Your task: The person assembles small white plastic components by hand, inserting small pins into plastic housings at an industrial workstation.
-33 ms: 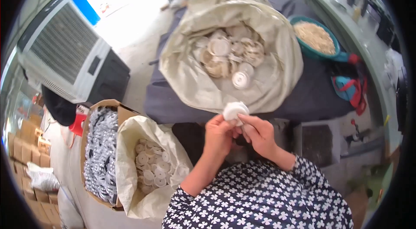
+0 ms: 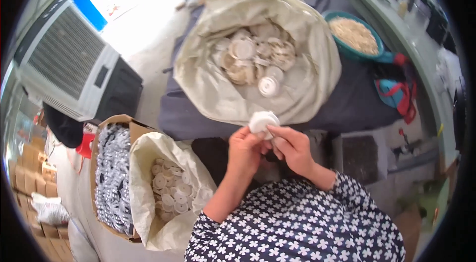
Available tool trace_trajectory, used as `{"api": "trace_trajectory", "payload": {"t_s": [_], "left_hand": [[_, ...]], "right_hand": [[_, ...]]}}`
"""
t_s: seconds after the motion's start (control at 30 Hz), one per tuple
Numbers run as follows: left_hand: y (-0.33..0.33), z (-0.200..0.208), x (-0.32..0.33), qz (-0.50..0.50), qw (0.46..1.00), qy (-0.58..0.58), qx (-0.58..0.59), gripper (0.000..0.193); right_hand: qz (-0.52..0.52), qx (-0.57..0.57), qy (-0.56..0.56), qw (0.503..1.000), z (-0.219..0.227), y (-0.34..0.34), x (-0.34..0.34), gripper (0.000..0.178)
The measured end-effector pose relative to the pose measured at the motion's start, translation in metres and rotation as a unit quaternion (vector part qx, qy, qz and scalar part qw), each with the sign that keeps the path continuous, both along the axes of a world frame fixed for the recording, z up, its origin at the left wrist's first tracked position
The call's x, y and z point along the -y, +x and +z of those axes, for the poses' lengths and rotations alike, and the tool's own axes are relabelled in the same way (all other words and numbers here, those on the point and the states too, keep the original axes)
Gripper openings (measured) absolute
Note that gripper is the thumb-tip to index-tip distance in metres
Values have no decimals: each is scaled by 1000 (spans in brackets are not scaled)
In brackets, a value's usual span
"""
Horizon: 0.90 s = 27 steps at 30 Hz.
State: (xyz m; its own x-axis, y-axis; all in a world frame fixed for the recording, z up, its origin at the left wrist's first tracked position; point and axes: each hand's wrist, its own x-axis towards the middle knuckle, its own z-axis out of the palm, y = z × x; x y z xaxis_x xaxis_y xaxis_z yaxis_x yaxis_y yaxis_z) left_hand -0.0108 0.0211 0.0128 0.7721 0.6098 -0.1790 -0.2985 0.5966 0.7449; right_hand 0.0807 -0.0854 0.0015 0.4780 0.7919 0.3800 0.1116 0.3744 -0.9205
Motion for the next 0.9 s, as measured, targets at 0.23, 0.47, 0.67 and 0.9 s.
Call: {"api": "trace_trajectory", "payload": {"t_s": [0.23, 0.47, 0.67, 0.9], "left_hand": [[12, -19, 0, -59, 997, -52, 18, 28], [9, -21, 7, -35, 998, 43, -13, 33], [10, -38, 9, -67, 997, 41, -10, 36], [6, -47, 10, -60, 997, 42, -30, 31]], "right_hand": [[69, -289, 68, 952, -2, 21, 15, 33], [-180, -261, -41, 947, -35, 65, 99, 36], [-490, -226, -188, 821, -153, 105, 227, 39], [-566, -199, -364, 712, -241, 113, 304, 41]]}}
